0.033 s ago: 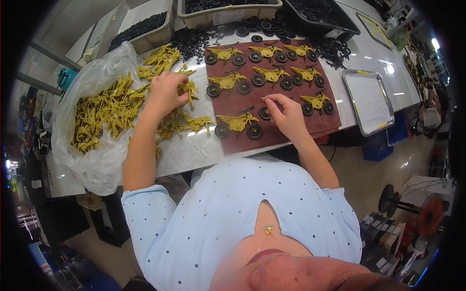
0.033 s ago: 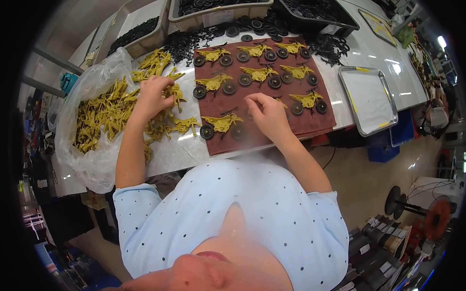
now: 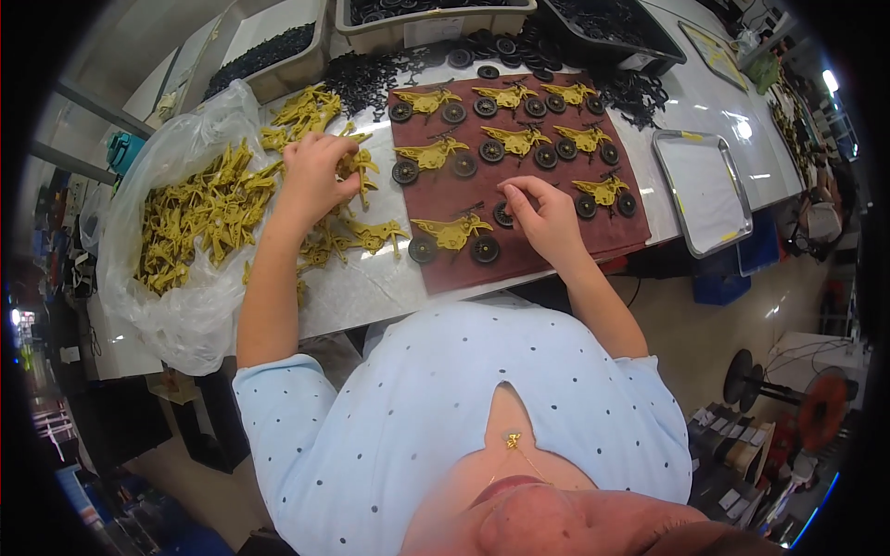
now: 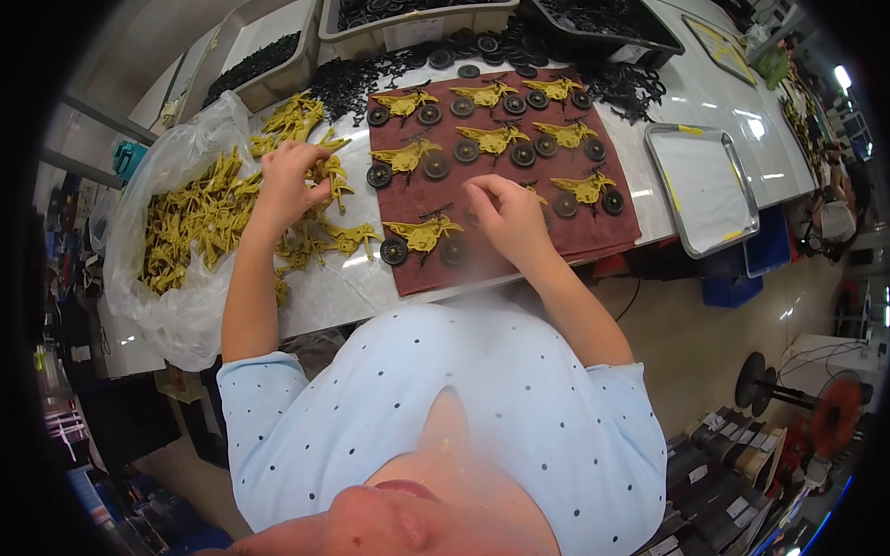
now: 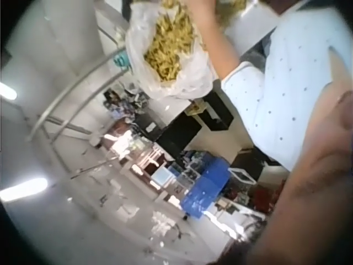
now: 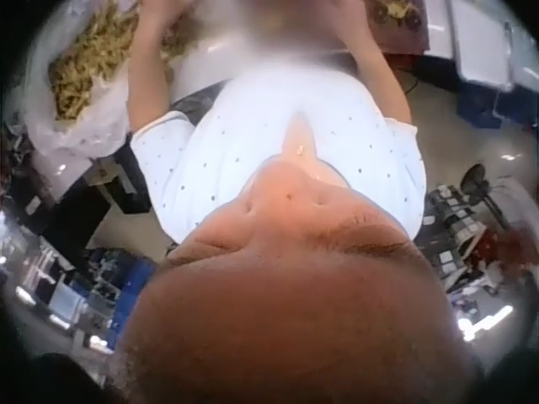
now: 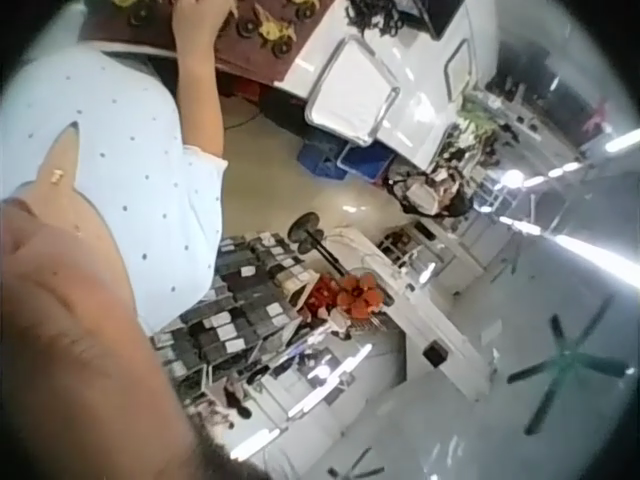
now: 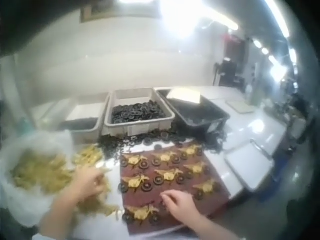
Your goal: The person assembles plastic toy motorcycles by hand, attaching plastic wheels and black plastic parts to yellow plastic frames.
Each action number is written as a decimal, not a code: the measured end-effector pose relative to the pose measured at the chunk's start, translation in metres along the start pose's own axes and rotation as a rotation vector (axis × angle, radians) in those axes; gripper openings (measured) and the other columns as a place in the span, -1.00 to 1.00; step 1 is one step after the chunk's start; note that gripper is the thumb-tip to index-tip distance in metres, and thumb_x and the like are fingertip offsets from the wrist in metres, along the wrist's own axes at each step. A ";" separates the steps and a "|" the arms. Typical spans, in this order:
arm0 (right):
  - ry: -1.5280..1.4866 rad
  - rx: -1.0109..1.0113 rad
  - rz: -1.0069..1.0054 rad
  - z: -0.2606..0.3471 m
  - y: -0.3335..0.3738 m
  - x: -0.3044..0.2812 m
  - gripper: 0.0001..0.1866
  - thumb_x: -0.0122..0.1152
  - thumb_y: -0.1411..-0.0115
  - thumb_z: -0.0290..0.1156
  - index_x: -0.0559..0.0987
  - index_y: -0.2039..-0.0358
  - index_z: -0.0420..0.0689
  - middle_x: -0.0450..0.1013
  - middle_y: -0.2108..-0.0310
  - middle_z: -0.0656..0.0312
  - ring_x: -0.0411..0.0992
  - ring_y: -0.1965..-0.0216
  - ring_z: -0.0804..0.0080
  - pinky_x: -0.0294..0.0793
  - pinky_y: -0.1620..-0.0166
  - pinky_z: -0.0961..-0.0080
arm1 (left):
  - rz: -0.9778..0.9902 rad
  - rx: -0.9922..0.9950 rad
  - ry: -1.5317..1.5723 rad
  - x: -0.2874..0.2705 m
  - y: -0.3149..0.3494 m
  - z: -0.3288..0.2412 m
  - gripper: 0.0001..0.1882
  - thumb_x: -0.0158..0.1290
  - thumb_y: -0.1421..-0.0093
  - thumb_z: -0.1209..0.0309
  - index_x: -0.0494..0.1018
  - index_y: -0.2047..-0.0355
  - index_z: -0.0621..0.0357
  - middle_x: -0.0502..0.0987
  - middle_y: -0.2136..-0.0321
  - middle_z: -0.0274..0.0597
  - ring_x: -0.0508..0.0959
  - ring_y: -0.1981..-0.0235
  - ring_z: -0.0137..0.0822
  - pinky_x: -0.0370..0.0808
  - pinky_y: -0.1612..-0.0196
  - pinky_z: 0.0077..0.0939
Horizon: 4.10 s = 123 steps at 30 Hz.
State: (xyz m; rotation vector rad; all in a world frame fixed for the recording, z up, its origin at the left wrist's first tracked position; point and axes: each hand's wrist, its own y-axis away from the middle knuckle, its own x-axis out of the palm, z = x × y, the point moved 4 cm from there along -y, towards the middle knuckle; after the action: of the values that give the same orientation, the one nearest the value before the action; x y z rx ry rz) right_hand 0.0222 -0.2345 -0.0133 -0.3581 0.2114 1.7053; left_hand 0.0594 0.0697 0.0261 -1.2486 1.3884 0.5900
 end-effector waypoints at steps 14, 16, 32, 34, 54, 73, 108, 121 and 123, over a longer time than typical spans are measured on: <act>-0.101 -0.026 0.261 0.030 -0.028 0.061 -0.66 0.20 -0.19 -0.32 0.51 0.09 -0.26 0.53 0.32 0.11 0.51 0.35 0.45 0.46 0.28 0.55 | -0.221 0.158 0.288 0.010 0.020 -0.081 -0.47 0.32 0.19 0.43 0.47 0.13 0.14 0.40 0.04 -0.11 0.37 -0.04 -0.06 0.33 -0.05 -0.19; -0.163 -0.027 0.150 0.022 -0.026 0.048 -0.69 0.21 -0.18 -0.35 0.51 0.13 -0.28 0.54 0.38 0.14 0.49 0.38 0.51 0.45 0.31 0.54 | -0.287 0.126 0.311 0.003 0.032 -0.082 -0.44 0.35 0.21 0.41 0.47 0.11 0.15 0.34 -0.06 -0.06 0.33 -0.10 0.01 0.29 -0.13 -0.14; -0.325 0.293 0.223 -0.011 0.007 0.018 -0.74 0.20 -0.18 -0.45 0.48 0.15 -0.30 0.50 0.40 0.27 0.41 0.48 0.63 0.41 0.42 0.68 | -0.121 0.028 -0.044 0.016 0.068 -0.061 -0.58 0.23 0.08 0.41 0.54 0.13 -0.07 0.26 -0.17 -0.14 0.19 -0.21 0.02 0.13 -0.19 0.03; -0.293 0.303 0.239 -0.011 0.004 0.023 -0.74 0.18 -0.19 -0.50 0.46 0.12 -0.31 0.48 0.41 0.27 0.40 0.48 0.63 0.41 0.43 0.68 | -0.093 0.089 0.062 0.010 0.056 -0.082 -0.55 0.23 0.08 0.40 0.50 0.10 -0.03 0.30 -0.14 -0.17 0.24 -0.18 -0.04 0.16 -0.16 0.00; 0.332 -0.032 0.141 0.007 0.006 0.036 -0.60 0.40 0.03 -0.36 0.51 0.21 -0.27 0.45 0.30 0.04 0.46 0.25 0.15 0.46 0.19 0.35 | 0.029 0.207 0.123 0.053 0.052 -0.108 -0.62 0.21 0.05 0.45 0.50 0.16 0.13 0.51 0.16 -0.27 0.47 0.08 -0.25 0.25 0.03 -0.24; 0.565 -0.194 0.131 0.012 0.008 0.052 -0.54 0.40 0.10 -0.41 0.46 0.16 -0.16 0.37 0.28 0.09 0.37 0.19 0.09 0.39 0.13 0.28 | 0.032 0.178 0.140 0.056 0.055 -0.111 -0.65 0.20 0.07 0.43 0.52 0.20 0.14 0.51 0.21 -0.29 0.46 0.12 -0.31 0.27 0.04 -0.20; 0.576 -0.355 0.211 0.015 0.036 0.044 -0.41 0.33 0.07 -0.47 0.39 -0.03 -0.18 0.30 0.05 0.08 0.30 0.01 0.08 0.32 -0.04 0.24 | -0.007 0.174 0.103 0.069 0.058 -0.117 -0.54 0.19 0.13 0.51 0.49 0.12 0.30 0.51 0.13 -0.07 0.50 0.11 -0.17 0.34 0.01 -0.25; 0.742 -0.735 0.045 0.012 0.020 0.056 -0.66 0.16 0.07 -0.45 0.53 0.20 -0.16 0.43 0.18 0.23 0.38 0.10 0.29 0.30 0.06 0.33 | -0.102 0.260 0.168 0.063 0.055 -0.113 -0.60 0.19 0.10 0.51 0.48 0.18 0.32 0.50 0.21 -0.06 0.52 0.25 -0.17 0.45 0.13 -0.31; 0.755 -0.775 0.034 0.013 0.019 0.058 -0.69 0.14 0.07 -0.44 0.54 0.24 -0.17 0.46 0.22 0.23 0.41 0.13 0.31 0.31 0.07 0.35 | -0.161 0.303 0.149 0.063 0.055 -0.113 -0.64 0.19 0.08 0.50 0.50 0.21 0.32 0.52 0.24 -0.07 0.53 0.29 -0.17 0.46 0.15 -0.32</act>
State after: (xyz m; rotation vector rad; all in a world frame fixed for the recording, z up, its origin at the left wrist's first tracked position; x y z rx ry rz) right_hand -0.0055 -0.1796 -0.0224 -1.5797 0.0887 1.5587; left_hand -0.0228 -0.0343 -0.0193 -1.1609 1.4232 0.1693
